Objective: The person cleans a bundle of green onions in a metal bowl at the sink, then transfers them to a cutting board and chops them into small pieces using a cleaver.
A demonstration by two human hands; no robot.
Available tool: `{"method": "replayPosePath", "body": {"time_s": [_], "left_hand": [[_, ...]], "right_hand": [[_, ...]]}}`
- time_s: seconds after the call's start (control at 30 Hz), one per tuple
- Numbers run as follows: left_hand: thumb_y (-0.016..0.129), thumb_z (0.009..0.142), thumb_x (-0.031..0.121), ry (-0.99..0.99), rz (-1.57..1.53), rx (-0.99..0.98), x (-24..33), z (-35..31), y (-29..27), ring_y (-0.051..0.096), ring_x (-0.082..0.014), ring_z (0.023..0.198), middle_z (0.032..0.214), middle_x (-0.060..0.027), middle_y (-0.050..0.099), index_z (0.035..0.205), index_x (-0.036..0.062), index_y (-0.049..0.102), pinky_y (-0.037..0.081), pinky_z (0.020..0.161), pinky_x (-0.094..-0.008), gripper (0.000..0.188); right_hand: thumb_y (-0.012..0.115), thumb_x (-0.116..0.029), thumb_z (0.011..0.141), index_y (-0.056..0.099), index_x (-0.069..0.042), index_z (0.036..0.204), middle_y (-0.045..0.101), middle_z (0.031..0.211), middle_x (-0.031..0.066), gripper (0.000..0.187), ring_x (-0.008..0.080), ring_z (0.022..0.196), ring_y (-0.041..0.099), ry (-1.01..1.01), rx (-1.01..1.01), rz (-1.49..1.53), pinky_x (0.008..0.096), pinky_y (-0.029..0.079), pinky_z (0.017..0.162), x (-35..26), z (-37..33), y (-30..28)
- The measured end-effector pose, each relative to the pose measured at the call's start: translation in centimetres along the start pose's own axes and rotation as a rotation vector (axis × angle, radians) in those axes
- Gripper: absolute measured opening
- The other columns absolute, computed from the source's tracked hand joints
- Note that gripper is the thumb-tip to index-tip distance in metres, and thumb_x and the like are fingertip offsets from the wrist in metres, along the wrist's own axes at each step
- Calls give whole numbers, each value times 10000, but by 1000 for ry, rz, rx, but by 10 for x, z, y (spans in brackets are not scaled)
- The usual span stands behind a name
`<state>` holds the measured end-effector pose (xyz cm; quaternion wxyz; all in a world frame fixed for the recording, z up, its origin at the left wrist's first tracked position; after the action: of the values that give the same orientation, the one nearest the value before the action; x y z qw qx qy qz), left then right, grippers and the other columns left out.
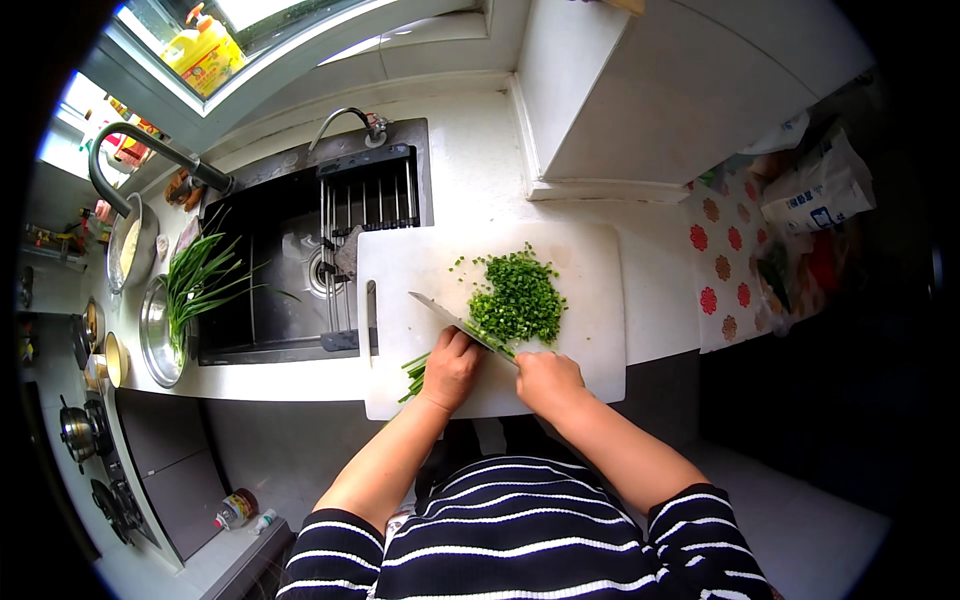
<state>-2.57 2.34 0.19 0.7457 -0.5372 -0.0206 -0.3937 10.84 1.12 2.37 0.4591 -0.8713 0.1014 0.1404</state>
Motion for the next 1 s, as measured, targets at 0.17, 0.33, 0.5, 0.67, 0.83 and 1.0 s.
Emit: {"method": "replayPosePath", "body": {"time_s": [0.17,0.33,0.5,0.67,0.83,1.0], "left_hand": [[605,672,58,-5,3,-4,0,-1,2,569,-298,940,918,-78,598,864,71,657,526,774,-345,200],[707,674,42,-38,-24,1,-4,-5,4,578,-302,908,888,-70,596,830,80,646,519,744,-369,172],[723,664,30,-38,-26,27,-2,-2,1,579,-305,907,884,-76,592,853,78,630,517,739,-376,216],[687,699,67,-63,-39,9,-8,-8,7,558,-324,946,903,-108,570,883,49,605,515,755,-384,202],[688,700,72,-51,-33,21,-5,-4,3,560,-315,930,892,-100,574,875,50,614,515,748,-380,191],[689,702,81,-46,-21,36,-7,-5,3,564,-298,905,870,-84,579,852,61,630,516,747,-364,163]], "right_hand": [[571,-131,794,699,-66,893,679,784,194,174,379,737,666,-29,80,-1,471,542,719,-11,31,15],[539,-94,783,709,-71,877,686,827,193,197,369,789,675,-78,223,160,467,543,739,-12,45,5],[566,-157,816,707,-89,909,664,761,176,182,375,724,647,-105,278,290,467,531,689,6,25,-10],[582,-148,811,717,-97,964,678,800,179,210,376,731,655,-120,251,152,467,537,708,1,-3,-12],[566,-143,813,716,-82,984,684,820,187,236,382,748,662,-58,135,74,464,541,730,6,-8,-8],[535,-107,809,705,-79,995,685,868,211,254,378,827,669,-1,21,59,464,536,781,13,-16,-10]]}}
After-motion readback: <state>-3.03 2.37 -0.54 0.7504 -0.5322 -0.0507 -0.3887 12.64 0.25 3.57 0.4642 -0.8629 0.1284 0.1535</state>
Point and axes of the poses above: each hand's wrist, its own z-axis towards the middle knuckle, its own y-axis out of the palm, x = y × z, the point moved 7 cm from there along z, towards the middle knuckle
